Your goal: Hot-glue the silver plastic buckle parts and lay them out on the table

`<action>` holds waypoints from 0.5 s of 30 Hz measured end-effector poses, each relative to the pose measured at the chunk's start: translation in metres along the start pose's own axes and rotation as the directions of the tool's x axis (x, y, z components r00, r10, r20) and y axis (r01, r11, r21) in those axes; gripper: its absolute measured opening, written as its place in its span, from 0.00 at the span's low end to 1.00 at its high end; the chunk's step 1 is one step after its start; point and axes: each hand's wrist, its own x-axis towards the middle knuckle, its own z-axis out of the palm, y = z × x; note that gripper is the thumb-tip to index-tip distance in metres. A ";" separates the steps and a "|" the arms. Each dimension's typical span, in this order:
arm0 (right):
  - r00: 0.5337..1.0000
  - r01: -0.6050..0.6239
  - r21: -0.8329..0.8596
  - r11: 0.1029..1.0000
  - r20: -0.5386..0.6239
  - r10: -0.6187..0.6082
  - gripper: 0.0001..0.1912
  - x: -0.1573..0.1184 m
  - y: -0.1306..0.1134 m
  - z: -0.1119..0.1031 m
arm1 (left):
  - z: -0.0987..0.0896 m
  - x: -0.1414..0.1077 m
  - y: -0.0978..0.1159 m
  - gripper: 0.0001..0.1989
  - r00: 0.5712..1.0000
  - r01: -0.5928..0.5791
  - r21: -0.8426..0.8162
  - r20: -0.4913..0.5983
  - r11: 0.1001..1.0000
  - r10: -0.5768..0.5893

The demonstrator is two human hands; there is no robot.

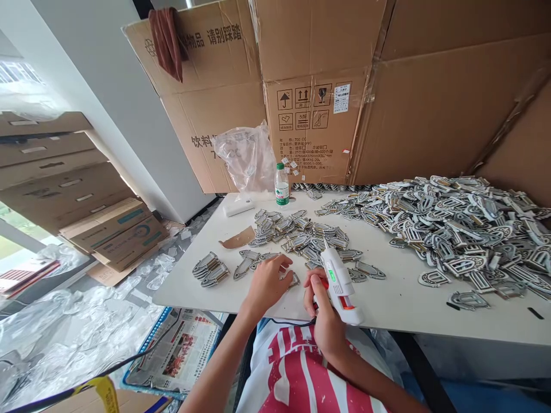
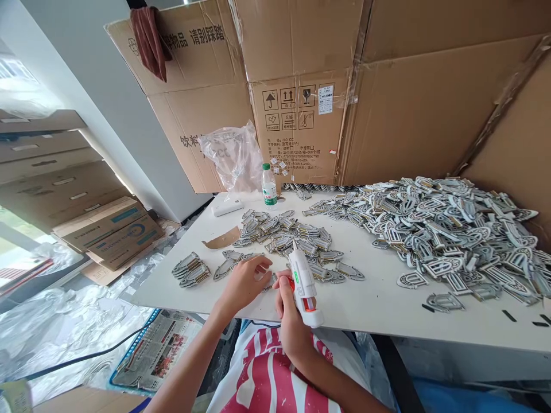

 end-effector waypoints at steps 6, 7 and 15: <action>1.000 -0.003 -0.014 1.000 -0.005 0.003 0.22 0.003 -0.004 -0.001 | 0.005 0.038 -0.009 0.13 0.987 -0.106 0.054 -0.119 0.993 0.111; 1.000 -0.014 -0.012 1.000 -0.006 0.014 0.22 0.003 -0.004 -0.001 | 0.007 0.048 -0.010 0.14 0.983 -0.129 0.084 -0.123 0.988 0.139; 0.998 -0.059 -0.009 0.998 -0.007 0.059 0.21 0.008 -0.007 0.002 | 0.025 0.088 -0.005 0.11 0.984 -0.130 0.174 -0.096 0.976 0.148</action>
